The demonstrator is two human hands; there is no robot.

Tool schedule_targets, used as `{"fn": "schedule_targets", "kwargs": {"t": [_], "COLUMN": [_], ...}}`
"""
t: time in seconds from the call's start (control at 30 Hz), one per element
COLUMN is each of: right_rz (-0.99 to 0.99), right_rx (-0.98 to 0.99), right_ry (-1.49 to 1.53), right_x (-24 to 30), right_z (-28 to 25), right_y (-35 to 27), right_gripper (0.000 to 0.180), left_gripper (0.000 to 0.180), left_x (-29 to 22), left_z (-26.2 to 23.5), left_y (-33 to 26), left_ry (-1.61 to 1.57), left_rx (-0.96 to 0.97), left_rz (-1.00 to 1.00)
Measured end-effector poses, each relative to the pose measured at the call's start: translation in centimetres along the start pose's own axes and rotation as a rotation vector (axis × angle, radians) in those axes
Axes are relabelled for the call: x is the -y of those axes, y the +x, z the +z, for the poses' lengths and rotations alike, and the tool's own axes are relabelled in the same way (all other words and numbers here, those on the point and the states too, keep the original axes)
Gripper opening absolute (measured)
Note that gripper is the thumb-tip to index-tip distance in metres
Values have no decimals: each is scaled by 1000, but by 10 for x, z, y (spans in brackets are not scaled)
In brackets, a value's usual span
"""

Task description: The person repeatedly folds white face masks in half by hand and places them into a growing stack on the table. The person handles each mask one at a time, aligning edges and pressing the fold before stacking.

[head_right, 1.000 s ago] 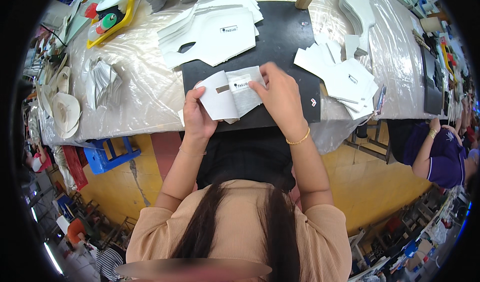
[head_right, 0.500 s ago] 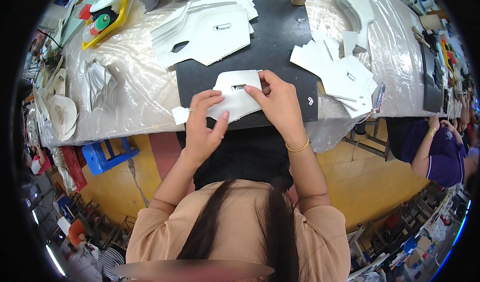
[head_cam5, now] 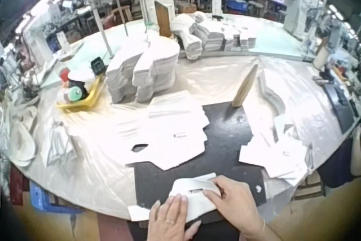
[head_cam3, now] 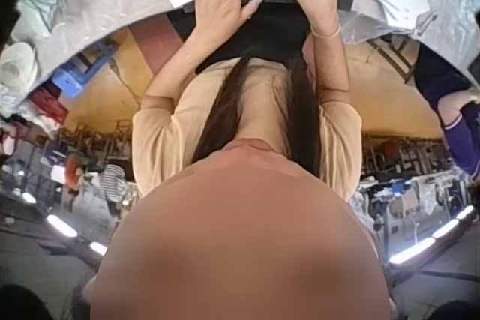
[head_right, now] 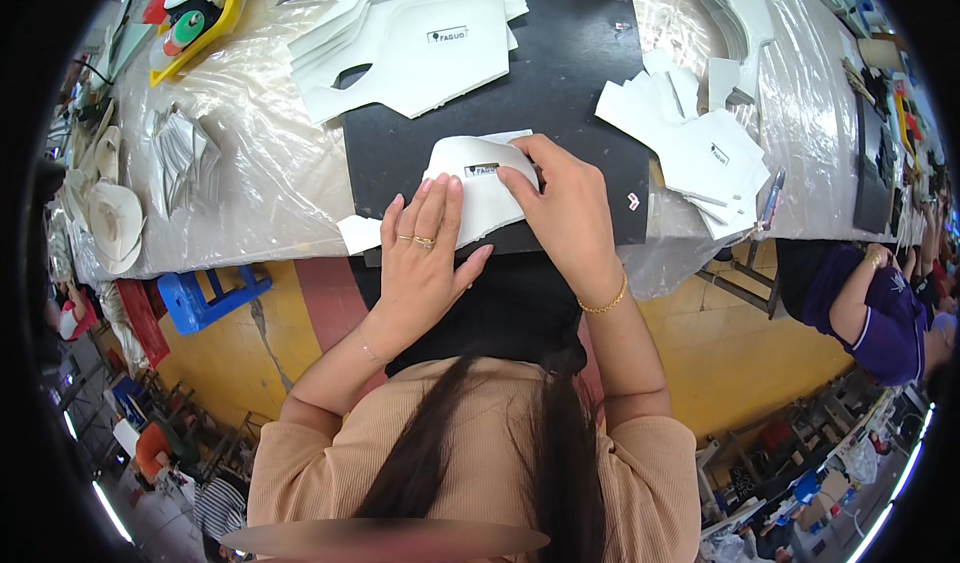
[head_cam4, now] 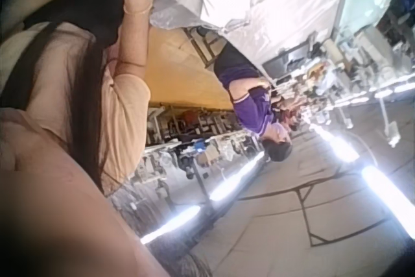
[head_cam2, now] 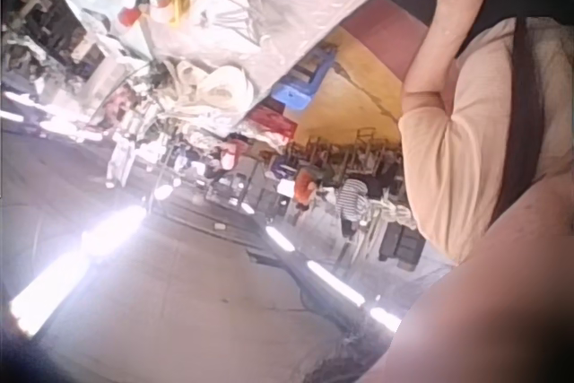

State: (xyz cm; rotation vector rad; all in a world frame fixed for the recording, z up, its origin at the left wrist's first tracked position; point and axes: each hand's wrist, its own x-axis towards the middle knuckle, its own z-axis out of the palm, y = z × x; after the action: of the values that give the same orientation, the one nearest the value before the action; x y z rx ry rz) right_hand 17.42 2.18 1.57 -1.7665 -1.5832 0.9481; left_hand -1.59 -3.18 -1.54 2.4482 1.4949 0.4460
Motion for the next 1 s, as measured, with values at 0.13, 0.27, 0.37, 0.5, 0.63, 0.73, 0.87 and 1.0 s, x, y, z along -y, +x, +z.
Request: {"fn": "schedule_targets", "kwargs": {"t": [0.13,0.27,0.37,0.5,0.63,0.73,0.87,1.0], "right_rz": [-22,-44,-64,-86,-100,-117,-48,-33], "right_rx": [-26,-61,-79,-103,-118,-120,-88,-79], "right_ry": [6,18,15,-7,-29,-47,2,-26], "right_x": [-2,-5,-5,-4,-3,-5,-10,-12], "right_z": [2,6,8,10,11,8,-2,-5], "right_y": [-2,-3,-4,-5,-6,-7,-6,-5], "right_gripper": [22,20,19,17,17,19,21,22], "left_gripper": [82,77,76,73,72,71,70,70], "left_x": [-4,-4,-3,-6,-10,-10,-11,-12], "left_z": [7,9,9,7,6,3,1,0], "left_y": [4,4,5,6,8,10,11,12], "left_ry": [100,153,180,182,174,184,197,208], "left_rx": [-15,-30,-23,-9,-5,-14,0,11], "left_rz": [-18,3,10,12,13,21,18,29]}}
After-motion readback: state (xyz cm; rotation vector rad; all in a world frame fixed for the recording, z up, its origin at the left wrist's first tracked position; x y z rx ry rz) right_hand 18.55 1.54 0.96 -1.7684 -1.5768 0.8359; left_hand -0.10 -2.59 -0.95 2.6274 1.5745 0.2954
